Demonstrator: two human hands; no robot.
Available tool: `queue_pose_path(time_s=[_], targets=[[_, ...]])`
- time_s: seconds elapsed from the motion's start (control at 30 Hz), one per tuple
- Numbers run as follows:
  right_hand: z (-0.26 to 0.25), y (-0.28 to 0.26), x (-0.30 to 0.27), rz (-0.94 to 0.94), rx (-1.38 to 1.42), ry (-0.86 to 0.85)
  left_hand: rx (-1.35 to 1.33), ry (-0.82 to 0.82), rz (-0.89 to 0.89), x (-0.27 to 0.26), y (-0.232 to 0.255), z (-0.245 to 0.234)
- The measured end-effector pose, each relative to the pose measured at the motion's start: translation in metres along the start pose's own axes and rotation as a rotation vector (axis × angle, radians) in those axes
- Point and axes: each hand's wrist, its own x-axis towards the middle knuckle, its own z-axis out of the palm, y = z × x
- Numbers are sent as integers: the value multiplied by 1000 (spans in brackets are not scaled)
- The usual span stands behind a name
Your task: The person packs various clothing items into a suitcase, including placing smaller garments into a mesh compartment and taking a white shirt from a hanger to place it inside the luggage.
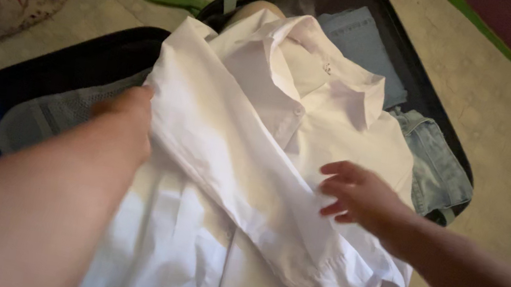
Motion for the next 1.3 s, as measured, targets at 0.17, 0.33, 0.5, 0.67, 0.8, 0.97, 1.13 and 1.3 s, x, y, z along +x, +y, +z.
queue_pose_path(time_s=[0.17, 0.33, 0.5, 0.67, 0.8, 0.97, 1.13, 1.3], targets=[[-23, -6, 6, 29, 403, 93, 585, 380, 180, -17, -9, 28], [-49, -28, 8, 99, 762, 22, 788, 500, 394, -43, -20, 49], [-66, -49, 17, 17, 708, 45, 706, -133, 524, -46, -24, 88], [-83, -53, 23, -22, 672, -127, 512, -535, 245, -61, -8, 143], [-98, -43, 23, -9, 638, -178, 554, -654, 76, -77, 6, 184], [-119, 14, 50, -17, 643, -119, 763, -736, 40, -78, -18, 209], [-122, 111, 81, 175, 639, 330, 786, -484, 411, -78, -40, 198], [-103, 144, 62, 494, 533, 94, 1030, -267, 672, -114, -61, 167]])
